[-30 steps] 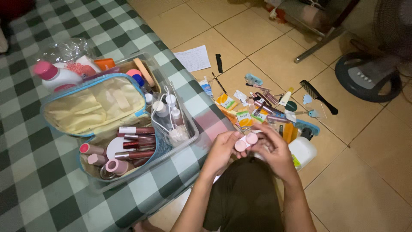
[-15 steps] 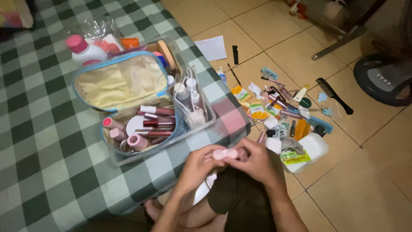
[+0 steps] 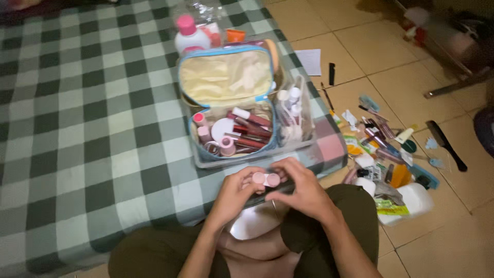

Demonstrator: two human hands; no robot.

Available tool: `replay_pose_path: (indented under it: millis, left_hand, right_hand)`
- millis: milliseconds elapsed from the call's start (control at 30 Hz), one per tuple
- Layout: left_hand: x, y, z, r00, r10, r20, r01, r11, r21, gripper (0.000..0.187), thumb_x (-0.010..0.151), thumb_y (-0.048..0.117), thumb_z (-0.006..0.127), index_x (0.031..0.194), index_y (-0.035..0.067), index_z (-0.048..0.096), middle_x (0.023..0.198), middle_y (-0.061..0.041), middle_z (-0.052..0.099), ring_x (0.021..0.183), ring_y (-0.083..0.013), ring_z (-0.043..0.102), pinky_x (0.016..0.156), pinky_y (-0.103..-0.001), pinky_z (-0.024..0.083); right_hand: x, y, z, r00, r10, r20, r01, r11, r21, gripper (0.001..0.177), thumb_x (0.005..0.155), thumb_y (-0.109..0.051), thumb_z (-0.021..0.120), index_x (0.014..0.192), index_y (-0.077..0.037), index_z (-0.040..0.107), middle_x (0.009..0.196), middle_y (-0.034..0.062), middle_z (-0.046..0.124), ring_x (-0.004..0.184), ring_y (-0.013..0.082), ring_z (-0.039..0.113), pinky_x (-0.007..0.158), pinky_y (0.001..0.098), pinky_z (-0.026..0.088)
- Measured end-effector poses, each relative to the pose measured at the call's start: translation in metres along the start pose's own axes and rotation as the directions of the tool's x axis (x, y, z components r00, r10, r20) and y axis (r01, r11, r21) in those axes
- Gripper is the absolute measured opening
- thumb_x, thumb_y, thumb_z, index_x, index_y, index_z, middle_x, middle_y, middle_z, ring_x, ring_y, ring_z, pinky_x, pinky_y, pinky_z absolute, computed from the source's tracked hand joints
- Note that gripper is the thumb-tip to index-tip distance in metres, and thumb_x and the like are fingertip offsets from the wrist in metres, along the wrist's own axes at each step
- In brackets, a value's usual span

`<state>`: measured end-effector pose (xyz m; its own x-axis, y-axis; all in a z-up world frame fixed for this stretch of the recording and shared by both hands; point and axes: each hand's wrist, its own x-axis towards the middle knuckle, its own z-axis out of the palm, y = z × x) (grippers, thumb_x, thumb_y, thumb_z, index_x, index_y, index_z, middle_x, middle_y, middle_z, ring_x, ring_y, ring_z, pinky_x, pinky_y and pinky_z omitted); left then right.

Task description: The person wipes several lipstick tubes and a small bottle with a cloth before placing them into a makeup bag and a clear container. The person also pours liquid from a white bottle into a contact lens case and then wipes the case with the cloth.

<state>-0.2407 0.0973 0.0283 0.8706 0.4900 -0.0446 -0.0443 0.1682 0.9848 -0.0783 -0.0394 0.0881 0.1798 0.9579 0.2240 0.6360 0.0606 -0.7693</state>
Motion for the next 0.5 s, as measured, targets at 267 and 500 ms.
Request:
replay_pose_path:
  millis: [267, 500]
  left_hand:
    - [-0.013, -0.003, -0.016, 0.997, 0.042, -0.059, -0.047, 0.995, -0.093, 0.033, 0.095, -0.003, 0.061, 0.127, -0.005, 0.063, 0.104, -0.008, 0.072, 0.093, -0.0129, 0.07, 0.083, -0.027, 0.057]
    - [-0.014, -0.005, -0.017, 0.99, 0.123, -0.069, -0.129, 0.987, -0.094, 0.034, 0.096, -0.004, 0.06, 0.13, -0.005, 0.061, 0.111, -0.009, 0.072, 0.099, -0.0128, 0.07, 0.088, -0.027, 0.058]
  right_hand:
    - [0.007, -0.016, 0.012, 0.996, 0.053, -0.07, -0.044, 0.992, 0.114, 0.081, 0.081, -0.008, 0.079, 0.152, -0.005, 0.04, 0.131, 0.0093, 0.066, 0.114, 0.0178, 0.064, 0.095, 0.0341, 0.052]
    - [0.02, -0.025, 0.021, 0.975, 0.215, -0.055, -0.208, 0.971, 0.116, 0.089, 0.083, -0.008, 0.078, 0.16, -0.011, 0.034, 0.12, 0.0082, 0.07, 0.1, 0.0168, 0.068, 0.092, 0.0327, 0.057]
